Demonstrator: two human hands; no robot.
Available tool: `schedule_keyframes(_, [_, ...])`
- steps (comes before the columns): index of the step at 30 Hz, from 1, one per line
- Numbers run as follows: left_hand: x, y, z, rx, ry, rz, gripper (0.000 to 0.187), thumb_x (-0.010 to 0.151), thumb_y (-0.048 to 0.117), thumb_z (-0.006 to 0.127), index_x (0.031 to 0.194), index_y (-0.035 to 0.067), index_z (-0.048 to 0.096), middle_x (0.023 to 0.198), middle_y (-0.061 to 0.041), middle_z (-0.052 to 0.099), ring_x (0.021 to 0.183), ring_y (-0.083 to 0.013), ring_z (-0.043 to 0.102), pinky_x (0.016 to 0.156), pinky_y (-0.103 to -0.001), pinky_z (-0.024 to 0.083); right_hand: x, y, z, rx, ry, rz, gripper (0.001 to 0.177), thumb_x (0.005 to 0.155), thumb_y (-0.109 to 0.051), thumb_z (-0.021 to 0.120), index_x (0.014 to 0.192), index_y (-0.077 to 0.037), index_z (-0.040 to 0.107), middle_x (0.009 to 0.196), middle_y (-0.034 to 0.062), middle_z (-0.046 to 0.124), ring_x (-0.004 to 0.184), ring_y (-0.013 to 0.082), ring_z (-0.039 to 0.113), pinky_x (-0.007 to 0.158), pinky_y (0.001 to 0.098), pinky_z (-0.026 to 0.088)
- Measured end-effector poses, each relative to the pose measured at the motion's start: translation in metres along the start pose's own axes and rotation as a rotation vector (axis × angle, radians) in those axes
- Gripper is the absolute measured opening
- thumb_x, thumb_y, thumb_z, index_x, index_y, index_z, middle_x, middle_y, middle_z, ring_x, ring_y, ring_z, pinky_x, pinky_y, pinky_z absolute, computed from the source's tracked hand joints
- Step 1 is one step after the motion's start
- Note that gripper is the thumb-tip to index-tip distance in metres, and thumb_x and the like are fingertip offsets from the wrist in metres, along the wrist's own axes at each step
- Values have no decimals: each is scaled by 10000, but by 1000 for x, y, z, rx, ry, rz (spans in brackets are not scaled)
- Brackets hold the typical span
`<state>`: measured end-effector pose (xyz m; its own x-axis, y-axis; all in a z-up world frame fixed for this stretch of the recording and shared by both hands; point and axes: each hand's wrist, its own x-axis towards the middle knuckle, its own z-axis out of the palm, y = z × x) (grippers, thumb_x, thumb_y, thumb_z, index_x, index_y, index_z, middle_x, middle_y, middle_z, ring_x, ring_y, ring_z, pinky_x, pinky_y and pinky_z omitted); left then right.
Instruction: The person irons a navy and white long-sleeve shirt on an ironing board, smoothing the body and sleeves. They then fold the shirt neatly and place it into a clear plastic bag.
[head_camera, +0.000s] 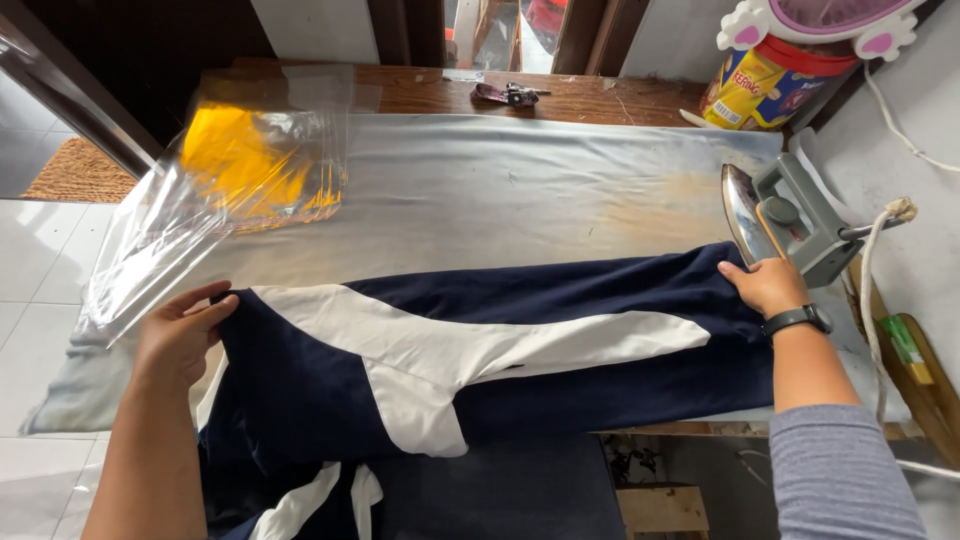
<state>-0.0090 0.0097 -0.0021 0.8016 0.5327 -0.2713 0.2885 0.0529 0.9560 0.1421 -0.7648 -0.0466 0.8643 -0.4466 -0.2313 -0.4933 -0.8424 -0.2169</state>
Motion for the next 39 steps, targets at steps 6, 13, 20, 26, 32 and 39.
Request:
schedule_keyframes(6, [-25,20,16,124,-8,-26,361,870,22,734,1204,161,731,1470,-235,532,990,-185,675,917,-234,557,-8,8,11,141,399,-186,319,877,-389,864,1039,-115,842,977,93,799,982,297,728,925,370,534])
schedule_keyframes(13, [-5,-4,2,-10,-69,42,369,886,-70,698,1230,61,723,1016,-141,683,836,-180,671,816,-223,590,-55,1,-17,126,337,-163,280,939,-335,804,1102,-109,823,999,103,797,970,299,726,938,406,541])
schedule_keyframes(20, [-7,-7,10,-15,-125,64,374,903,-12,710,1258,104,728,910,-86,666,810,-131,650,777,-206,573,-116,16,-24,84,29,183,537,952,-614,672,1063,-91,713,873,150,775,729,345,747,706,424,554])
schedule_keyframes(26, [-22,14,24,138,-109,26,356,929,61,719,1266,174,738,971,-78,671,771,-111,570,648,-206,426,-79,45,5,33,76,77,467,901,-572,729,1012,-119,736,1072,136,775,1013,367,697,813,482,537])
schedule_keyframes(32, [-24,20,30,224,-42,-27,327,932,89,727,1245,182,739,1175,-96,669,1065,-144,601,874,-222,473,-73,32,-3,-27,46,87,467,883,-455,793,1172,-100,701,1236,168,732,1183,401,639,901,507,526])
schedule_keyframes(39, [-28,21,36,254,59,-124,257,935,205,763,1185,261,772,798,23,548,514,-101,352,410,-276,236,-60,37,-11,101,281,-17,340,875,-367,861,1044,-82,783,1042,146,779,1001,361,709,863,459,532])
